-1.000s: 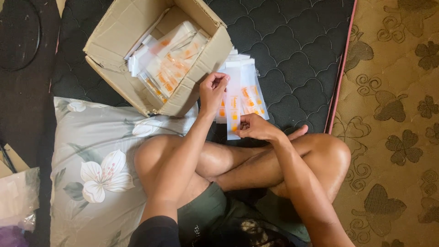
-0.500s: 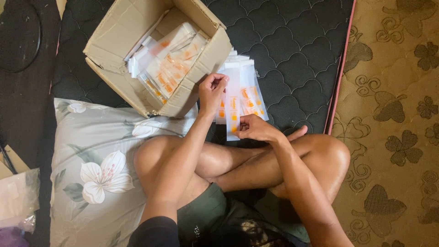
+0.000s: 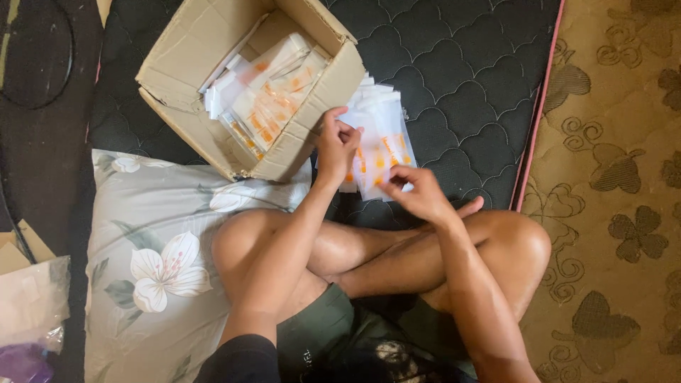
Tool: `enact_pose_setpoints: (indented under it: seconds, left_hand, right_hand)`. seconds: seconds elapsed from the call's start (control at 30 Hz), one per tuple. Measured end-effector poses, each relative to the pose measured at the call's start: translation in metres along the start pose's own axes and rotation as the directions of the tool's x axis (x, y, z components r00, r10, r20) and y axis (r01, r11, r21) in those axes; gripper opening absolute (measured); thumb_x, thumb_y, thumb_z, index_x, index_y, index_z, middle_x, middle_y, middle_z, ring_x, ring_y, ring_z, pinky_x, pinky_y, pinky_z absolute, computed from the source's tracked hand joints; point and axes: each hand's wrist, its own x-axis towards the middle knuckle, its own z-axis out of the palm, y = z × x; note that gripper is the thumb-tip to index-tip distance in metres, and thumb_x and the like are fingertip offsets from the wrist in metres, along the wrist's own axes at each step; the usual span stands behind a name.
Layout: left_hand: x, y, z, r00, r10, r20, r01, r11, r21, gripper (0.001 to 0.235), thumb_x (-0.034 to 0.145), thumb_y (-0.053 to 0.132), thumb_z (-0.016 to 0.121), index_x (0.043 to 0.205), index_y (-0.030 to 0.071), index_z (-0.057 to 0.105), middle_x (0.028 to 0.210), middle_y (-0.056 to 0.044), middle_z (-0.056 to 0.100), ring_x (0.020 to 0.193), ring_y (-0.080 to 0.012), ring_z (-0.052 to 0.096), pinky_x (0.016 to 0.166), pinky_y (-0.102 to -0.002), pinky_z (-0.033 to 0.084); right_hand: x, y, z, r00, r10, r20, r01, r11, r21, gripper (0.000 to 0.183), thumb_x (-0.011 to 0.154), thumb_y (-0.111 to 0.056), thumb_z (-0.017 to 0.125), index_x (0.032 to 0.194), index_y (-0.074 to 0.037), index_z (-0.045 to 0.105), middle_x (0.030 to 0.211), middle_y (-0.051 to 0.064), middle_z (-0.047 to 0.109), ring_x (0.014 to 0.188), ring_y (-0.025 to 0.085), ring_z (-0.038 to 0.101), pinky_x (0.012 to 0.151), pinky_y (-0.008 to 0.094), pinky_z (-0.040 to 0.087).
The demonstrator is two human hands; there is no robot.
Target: Folding plastic bags and placing them into a cardboard box
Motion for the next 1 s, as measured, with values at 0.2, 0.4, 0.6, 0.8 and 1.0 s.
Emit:
enact_pose_setpoints:
  seconds: [0.2, 0.4, 0.6, 0.8, 1.0]
  left_hand:
    - [-0.017, -0.01, 0.014, 0.925, -0.126, 0.359, 0.031, 0.965, 0.259, 0.027, 0.088, 0.024, 0.074, 0.114, 0.026, 0.068, 0.079, 0.002, 0.072, 0.076, -0.0159, 0.07, 0.074, -0.03, 0.055]
    - [-0.024, -0.003, 0.006, 0.803, -0.172, 0.57, -0.1, 0.905, 0.414, 0.022, 0.087, 0.027, 0.069, 0.109, 0.025, 0.068, 0.075, -0.003, 0.072, 0.082, -0.0305, 0.074, 0.077, -0.044, 0.057]
    - [-0.027, 0.032, -0.003, 0.879, -0.106, 0.464, -0.07, 0.936, 0.346, 0.02, 0.088, 0.027, 0.069, 0.108, 0.026, 0.073, 0.071, -0.001, 0.071, 0.075, -0.025, 0.072, 0.071, -0.037, 0.055]
    - [-0.02, 0.038, -0.005, 0.933, 0.054, 0.355, 0.054, 0.956, -0.287, 0.014, 0.095, 0.019, 0.069, 0.1, 0.006, 0.072, 0.075, -0.008, 0.066, 0.061, -0.0118, 0.066, 0.061, -0.024, 0.054]
    - [-0.011, 0.026, -0.001, 0.981, 0.047, 0.186, -0.026, 0.993, -0.117, 0.013, 0.094, 0.018, 0.071, 0.084, 0.009, 0.073, 0.059, -0.005, 0.061, 0.051, -0.01, 0.06, 0.054, -0.023, 0.05]
  right_hand:
    - [0.006, -0.025, -0.012, 0.889, -0.366, -0.275, 0.365, 0.929, -0.057, 0.011, 0.089, -0.009, 0.081, 0.098, -0.006, 0.077, 0.138, 0.021, 0.051, 0.112, 0.027, 0.052, 0.098, 0.038, 0.045]
    - [0.006, -0.009, -0.005, 0.932, -0.16, -0.326, 0.235, 0.95, 0.205, 0.008, 0.092, 0.0, 0.077, 0.098, 0.004, 0.076, 0.107, 0.02, 0.073, 0.096, 0.025, 0.072, 0.088, 0.034, 0.056]
    - [0.008, -0.029, 0.004, 0.938, 0.118, -0.327, -0.002, 0.942, 0.335, 0.04, 0.113, -0.023, 0.042, 0.118, 0.0, 0.074, 0.096, 0.007, 0.071, 0.081, 0.009, 0.066, 0.078, 0.026, 0.058]
    - [0.014, -0.031, 0.01, 0.96, 0.129, -0.249, -0.051, 0.953, 0.298, 0.026, 0.108, -0.016, 0.054, 0.116, -0.002, 0.075, 0.075, 0.016, 0.073, 0.06, 0.01, 0.063, 0.059, 0.023, 0.055]
    - [0.012, -0.035, 0.016, 0.96, 0.162, -0.23, -0.123, 0.977, 0.175, 0.02, 0.104, -0.012, 0.06, 0.107, -0.009, 0.079, 0.066, 0.006, 0.07, 0.062, 0.004, 0.057, 0.063, 0.019, 0.051]
